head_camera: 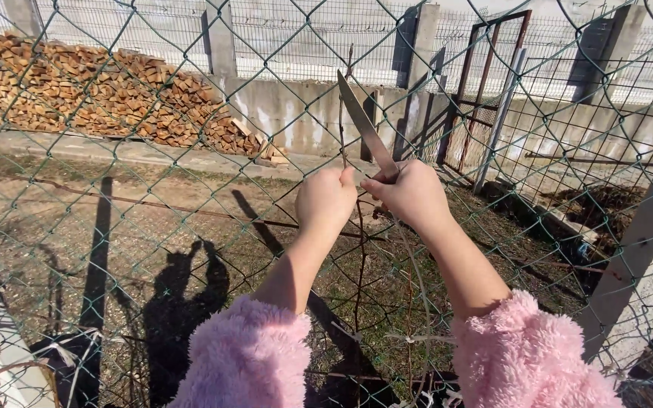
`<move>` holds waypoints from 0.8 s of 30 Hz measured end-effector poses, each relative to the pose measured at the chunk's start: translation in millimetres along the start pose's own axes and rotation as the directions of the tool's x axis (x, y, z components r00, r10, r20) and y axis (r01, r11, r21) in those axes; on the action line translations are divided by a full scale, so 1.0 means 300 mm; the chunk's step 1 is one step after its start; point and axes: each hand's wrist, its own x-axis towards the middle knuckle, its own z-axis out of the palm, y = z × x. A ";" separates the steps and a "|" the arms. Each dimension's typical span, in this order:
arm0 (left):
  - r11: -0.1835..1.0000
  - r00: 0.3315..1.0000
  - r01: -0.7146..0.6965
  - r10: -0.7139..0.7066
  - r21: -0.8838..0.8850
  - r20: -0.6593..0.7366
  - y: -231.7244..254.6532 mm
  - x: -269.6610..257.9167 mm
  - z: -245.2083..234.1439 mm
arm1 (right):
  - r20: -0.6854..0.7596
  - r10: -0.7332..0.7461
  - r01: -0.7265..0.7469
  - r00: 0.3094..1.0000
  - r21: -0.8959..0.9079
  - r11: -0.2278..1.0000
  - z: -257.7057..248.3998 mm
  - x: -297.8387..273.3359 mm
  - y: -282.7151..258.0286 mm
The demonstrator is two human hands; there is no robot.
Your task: Securing plant vines to a wire mesh fence using strips of material and a knife to cut them.
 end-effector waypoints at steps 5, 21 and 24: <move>0.599 0.911 0.412 -0.256 -0.686 0.323 0.013 -0.031 -0.019 | 0.070 0.110 -0.120 0.991 0.165 0.979 0.050 -0.063 0.044; 0.338 0.805 0.592 -0.217 -0.732 0.551 -0.040 -0.117 -0.026 | 0.165 0.121 -0.187 0.979 0.487 0.853 0.043 -0.096 0.023; 0.378 0.844 0.536 -0.219 -0.755 0.490 -0.062 -0.112 0.008 | 0.182 0.142 -0.211 0.973 0.444 0.871 0.012 -0.116 -0.011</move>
